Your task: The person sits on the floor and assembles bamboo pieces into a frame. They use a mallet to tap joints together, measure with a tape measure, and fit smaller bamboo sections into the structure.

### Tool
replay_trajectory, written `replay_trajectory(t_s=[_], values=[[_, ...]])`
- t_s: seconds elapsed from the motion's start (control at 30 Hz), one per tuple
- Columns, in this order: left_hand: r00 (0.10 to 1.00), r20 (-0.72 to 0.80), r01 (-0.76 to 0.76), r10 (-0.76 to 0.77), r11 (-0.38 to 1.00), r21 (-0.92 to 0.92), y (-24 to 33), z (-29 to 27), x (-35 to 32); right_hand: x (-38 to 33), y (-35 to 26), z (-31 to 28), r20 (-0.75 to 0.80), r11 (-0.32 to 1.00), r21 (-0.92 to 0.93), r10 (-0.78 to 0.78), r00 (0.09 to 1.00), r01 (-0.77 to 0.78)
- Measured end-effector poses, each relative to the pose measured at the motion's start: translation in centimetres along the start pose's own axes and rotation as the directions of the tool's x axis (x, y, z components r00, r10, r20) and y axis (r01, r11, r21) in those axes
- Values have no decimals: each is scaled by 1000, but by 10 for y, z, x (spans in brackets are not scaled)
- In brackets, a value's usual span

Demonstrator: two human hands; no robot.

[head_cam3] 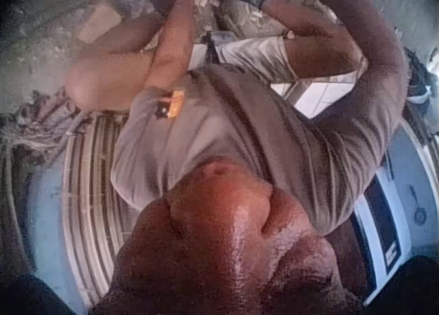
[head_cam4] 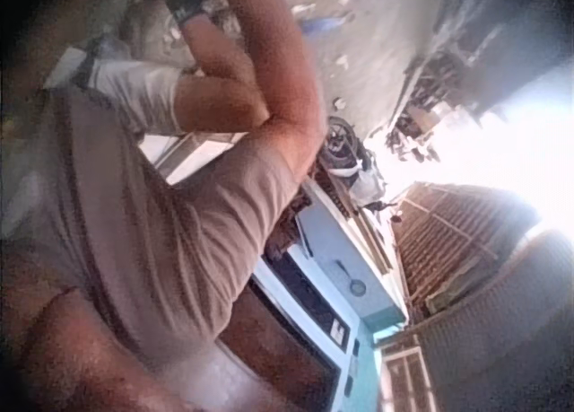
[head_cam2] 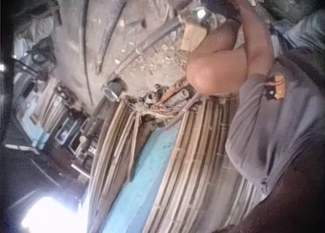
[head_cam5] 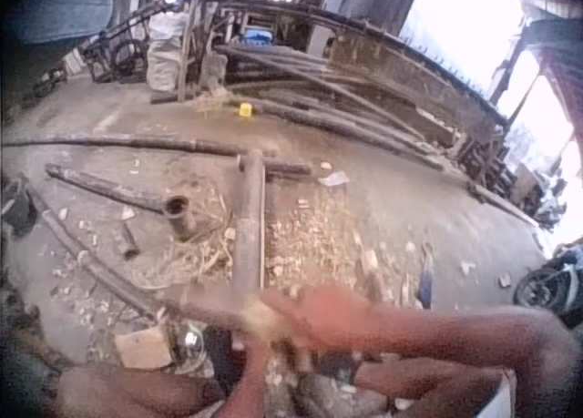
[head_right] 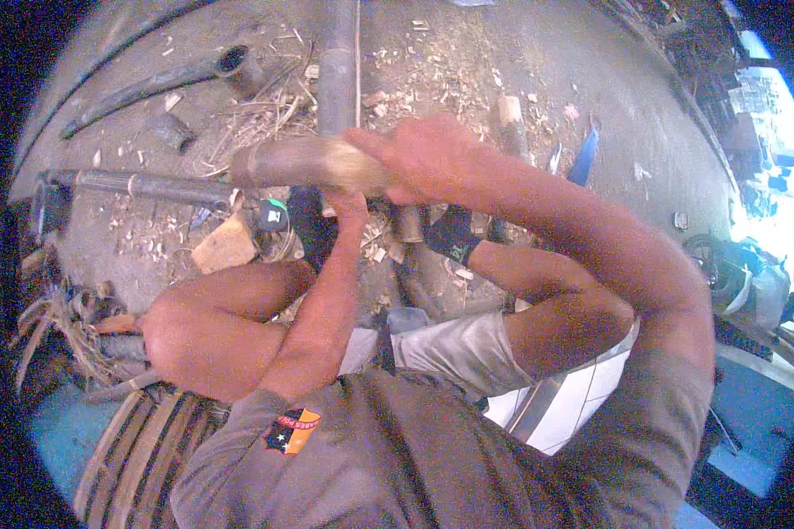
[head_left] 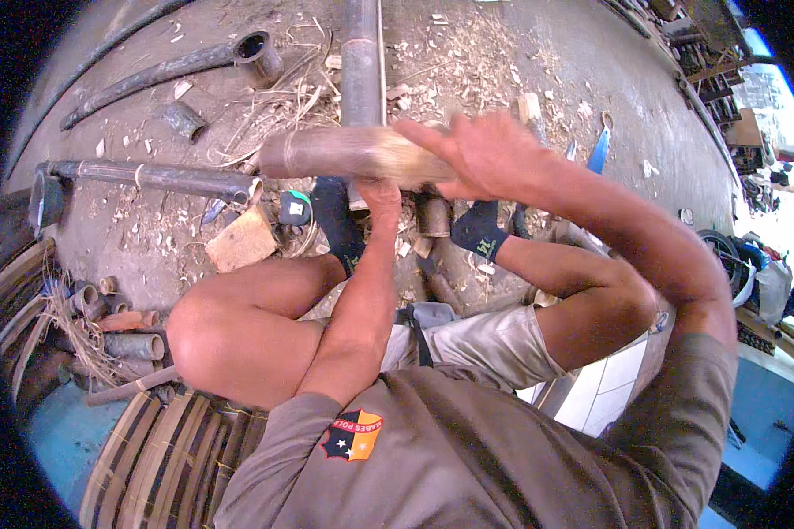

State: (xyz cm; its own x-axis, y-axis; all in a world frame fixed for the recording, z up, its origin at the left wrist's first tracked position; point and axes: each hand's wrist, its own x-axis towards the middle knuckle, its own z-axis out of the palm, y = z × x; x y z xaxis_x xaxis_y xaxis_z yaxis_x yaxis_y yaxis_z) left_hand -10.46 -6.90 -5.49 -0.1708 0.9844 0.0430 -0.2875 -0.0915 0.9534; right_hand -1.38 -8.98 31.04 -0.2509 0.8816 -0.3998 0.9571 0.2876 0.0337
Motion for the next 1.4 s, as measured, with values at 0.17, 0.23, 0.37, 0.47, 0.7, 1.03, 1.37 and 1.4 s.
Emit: replay_trajectory(t_s=[0.17, 0.23, 0.37, 0.47, 0.7, 1.03, 1.37, 1.4], values=[[936, 215, 296, -278, 954, -54, -3, -14, -11, 16, -17, -48, -427, 986, 92, -89, 900, 141], [848, 460, 387, -264, 901, -198, 55, 0, -9, 23, -20, -72, -773, 915, 177, -98, 627, 362], [991, 98, -115, 86, 931, 347, -39, -39, 15, 31, -42, -74, -678, 879, 179, -214, 703, 441], [992, 126, -29, 3, 978, 209, -21, -2, -5, 18, 22, 20, -61, 987, -56, -155, 986, 152], [920, 120, 385, -374, 919, -86, 74, 18, -9, 40, -21, -88, -781, 872, 162, -173, 600, 462], [971, 158, 149, -179, 971, 189, 37, 4, -12, 16, 7, -45, -457, 977, -22, -200, 866, 214], [926, -68, 330, -371, 885, -328, 58, 34, -17, -16, 23, -25, 39, 997, 68, 25, 999, -27], [891, -106, 401, -442, 874, -275, 54, 35, -20, -32, 23, -19, -19, 986, 151, 71, 997, -68]])
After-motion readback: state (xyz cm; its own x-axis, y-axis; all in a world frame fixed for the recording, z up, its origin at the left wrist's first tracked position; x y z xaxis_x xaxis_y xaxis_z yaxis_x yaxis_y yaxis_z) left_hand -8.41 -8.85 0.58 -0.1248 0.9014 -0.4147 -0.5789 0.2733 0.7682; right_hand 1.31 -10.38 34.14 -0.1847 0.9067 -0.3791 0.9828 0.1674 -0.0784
